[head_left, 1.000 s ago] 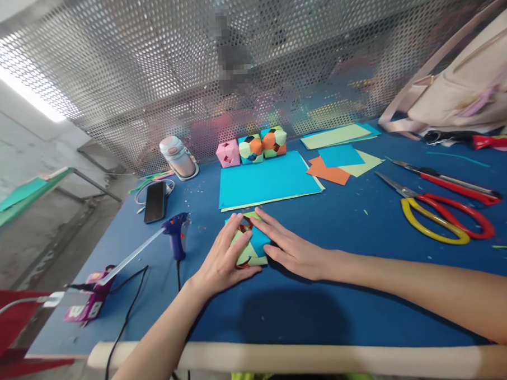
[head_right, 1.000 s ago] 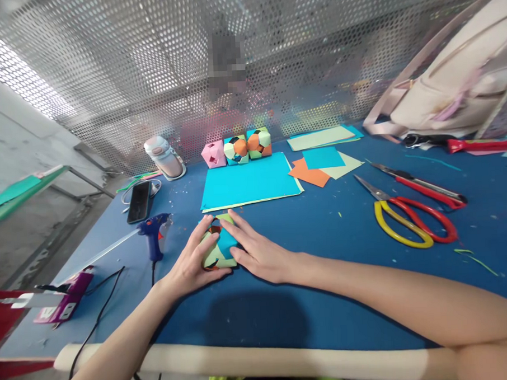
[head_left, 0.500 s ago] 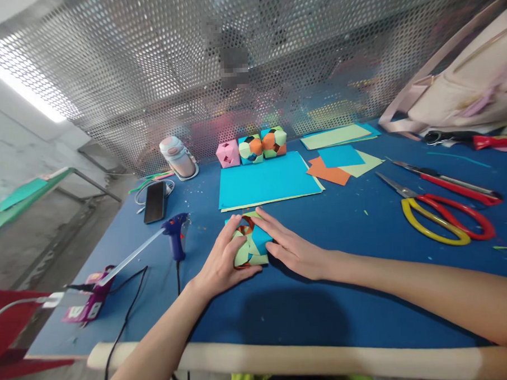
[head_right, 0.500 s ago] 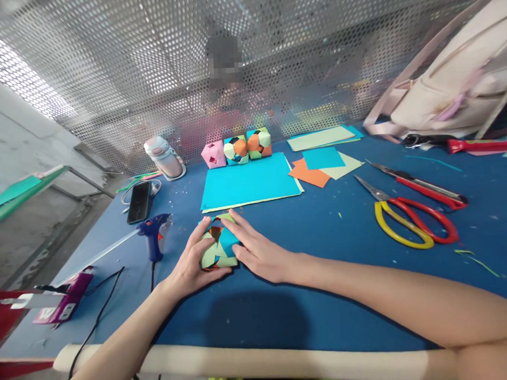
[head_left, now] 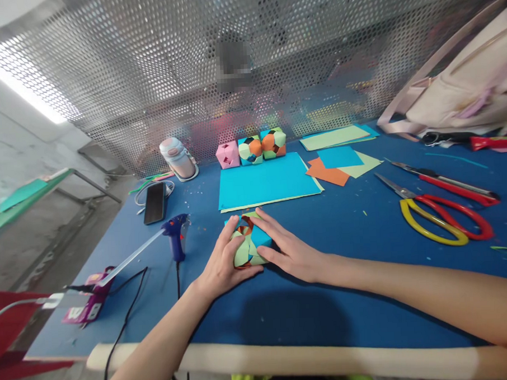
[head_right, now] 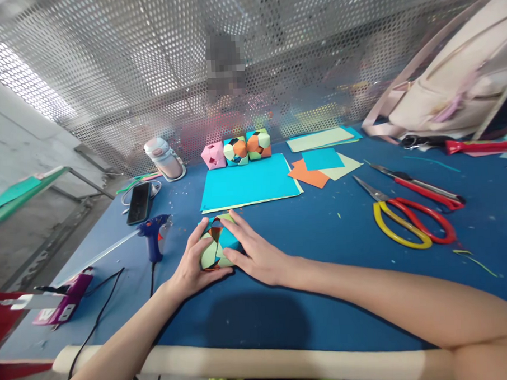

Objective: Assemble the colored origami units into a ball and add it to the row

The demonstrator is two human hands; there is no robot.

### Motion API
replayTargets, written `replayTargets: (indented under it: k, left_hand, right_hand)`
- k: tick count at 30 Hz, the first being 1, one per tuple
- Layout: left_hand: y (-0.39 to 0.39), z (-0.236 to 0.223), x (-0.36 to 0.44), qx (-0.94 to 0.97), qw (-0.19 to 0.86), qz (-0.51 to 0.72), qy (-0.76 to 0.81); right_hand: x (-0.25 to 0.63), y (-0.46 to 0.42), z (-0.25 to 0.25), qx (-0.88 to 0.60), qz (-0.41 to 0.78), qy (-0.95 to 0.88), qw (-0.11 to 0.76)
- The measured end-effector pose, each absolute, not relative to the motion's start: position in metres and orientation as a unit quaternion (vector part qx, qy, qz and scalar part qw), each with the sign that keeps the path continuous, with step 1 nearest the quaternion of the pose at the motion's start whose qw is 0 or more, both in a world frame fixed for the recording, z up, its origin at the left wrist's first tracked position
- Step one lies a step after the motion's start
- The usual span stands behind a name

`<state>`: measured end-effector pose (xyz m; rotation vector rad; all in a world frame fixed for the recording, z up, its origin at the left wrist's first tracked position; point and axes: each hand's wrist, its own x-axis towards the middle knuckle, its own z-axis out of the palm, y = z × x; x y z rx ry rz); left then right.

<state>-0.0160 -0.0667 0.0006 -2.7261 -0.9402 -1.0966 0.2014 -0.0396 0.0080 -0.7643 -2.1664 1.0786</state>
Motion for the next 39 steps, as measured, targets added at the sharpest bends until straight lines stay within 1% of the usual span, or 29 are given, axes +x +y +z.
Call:
replayTargets:
  k: [7,17,21,24,29,39]
  left_hand:
    - [-0.065,-0.003,-0.012,-0.884,0.042,-0.36,-0.293]
    - [-0.066,-0.009,-0.005,-0.874,0.101,-0.35,-0.321]
    - [-0.065,-0.011,-0.004,-0.874,0.118,-0.344,-0.324]
    - [-0.065,-0.013,-0.004,-0.87,0.11,-0.347,-0.333]
    - [-0.064,-0.014,-0.003,-0.865,0.105,-0.359,-0.336]
    - [-0.063,-0.014,0.0,-0.863,0.125,-0.363,-0.33]
  right_hand:
    - [0.197,-0.042,0.003,-0.307,0.409,-0.799,0.317]
    - [0.194,-0.04,0.003,-0.324,0.442,-0.763,0.343]
    - [0.195,-0.038,0.004,-0.317,0.454,-0.763,0.334]
    - [0.196,-0.038,0.005,-0.312,0.446,-0.774,0.324]
    - [0.195,-0.037,0.005,-0.311,0.422,-0.783,0.334]
    - [0.194,-0.038,0.001,-0.311,0.409,-0.794,0.326]
